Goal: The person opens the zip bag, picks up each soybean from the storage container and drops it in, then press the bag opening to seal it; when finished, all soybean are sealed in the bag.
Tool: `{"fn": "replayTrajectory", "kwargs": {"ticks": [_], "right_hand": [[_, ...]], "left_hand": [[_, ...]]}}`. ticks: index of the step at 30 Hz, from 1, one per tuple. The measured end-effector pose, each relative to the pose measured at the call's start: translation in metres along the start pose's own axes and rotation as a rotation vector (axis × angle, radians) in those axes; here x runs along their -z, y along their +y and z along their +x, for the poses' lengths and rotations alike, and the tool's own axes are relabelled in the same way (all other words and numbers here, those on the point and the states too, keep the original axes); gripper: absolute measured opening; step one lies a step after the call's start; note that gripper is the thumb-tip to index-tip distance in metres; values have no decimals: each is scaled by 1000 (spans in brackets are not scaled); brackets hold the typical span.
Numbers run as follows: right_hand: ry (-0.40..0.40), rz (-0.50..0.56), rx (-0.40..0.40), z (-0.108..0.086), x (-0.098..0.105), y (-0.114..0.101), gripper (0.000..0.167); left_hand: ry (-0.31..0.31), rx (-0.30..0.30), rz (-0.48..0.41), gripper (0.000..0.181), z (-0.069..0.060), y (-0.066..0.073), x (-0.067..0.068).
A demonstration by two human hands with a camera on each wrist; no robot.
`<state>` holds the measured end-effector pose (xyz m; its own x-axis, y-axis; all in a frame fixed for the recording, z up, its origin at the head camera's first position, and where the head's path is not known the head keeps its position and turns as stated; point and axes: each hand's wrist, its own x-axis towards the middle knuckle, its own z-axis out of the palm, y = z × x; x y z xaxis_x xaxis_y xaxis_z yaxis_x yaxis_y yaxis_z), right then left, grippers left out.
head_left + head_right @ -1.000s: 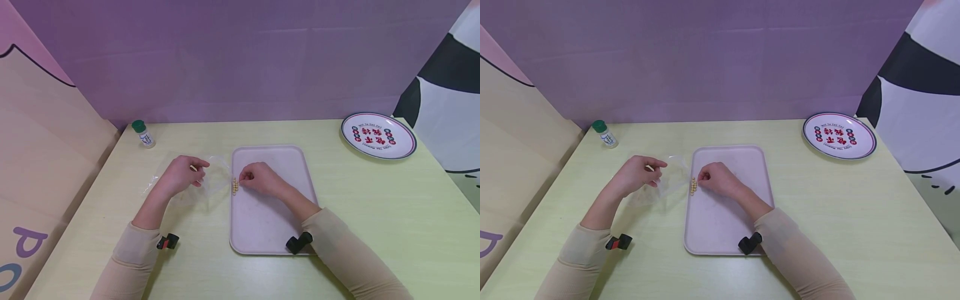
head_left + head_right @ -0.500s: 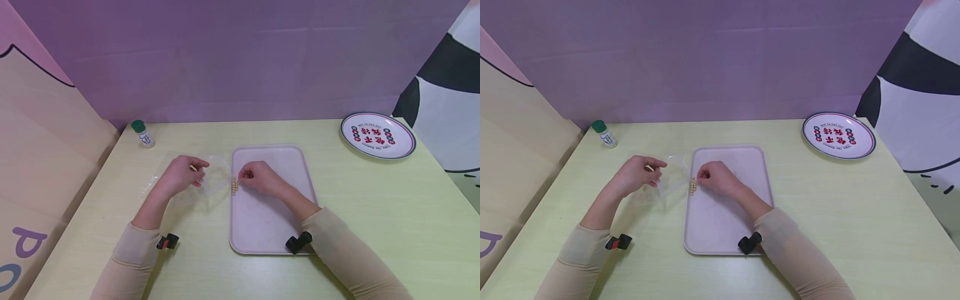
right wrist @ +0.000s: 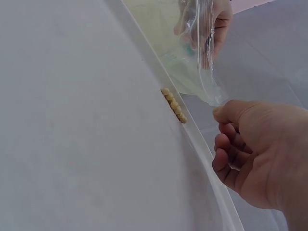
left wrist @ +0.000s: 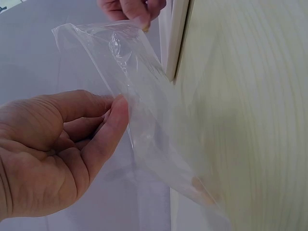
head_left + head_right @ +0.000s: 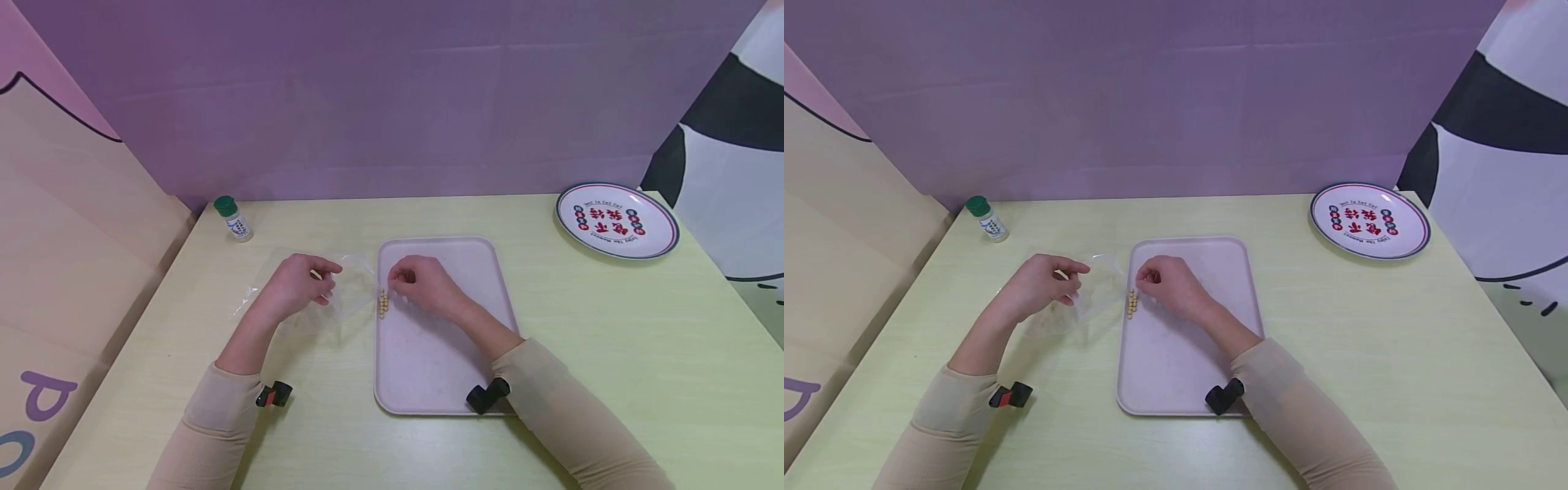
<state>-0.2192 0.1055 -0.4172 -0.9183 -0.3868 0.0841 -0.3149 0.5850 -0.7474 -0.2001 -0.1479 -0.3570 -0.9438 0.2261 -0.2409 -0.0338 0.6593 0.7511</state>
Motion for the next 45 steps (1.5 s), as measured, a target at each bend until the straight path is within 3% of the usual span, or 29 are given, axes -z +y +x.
{"fn": "replayTrajectory", "kwargs": {"ticks": [7,16,35,45], "right_hand": [[76,61,35,-1,1,-3,4],[71,126,52,-2,2,-6,4],[-51,158,88,-2,0,-9,5],[-77,153,57,-3,0,-10,4]], "left_hand": [[3,-7,-12,30,0,0,0],[3,-8,1,30,-1,0,-1],[-2,-9,20,31,-1,1,-2],[-2,-18,19,30,-1,2,-3]]}}
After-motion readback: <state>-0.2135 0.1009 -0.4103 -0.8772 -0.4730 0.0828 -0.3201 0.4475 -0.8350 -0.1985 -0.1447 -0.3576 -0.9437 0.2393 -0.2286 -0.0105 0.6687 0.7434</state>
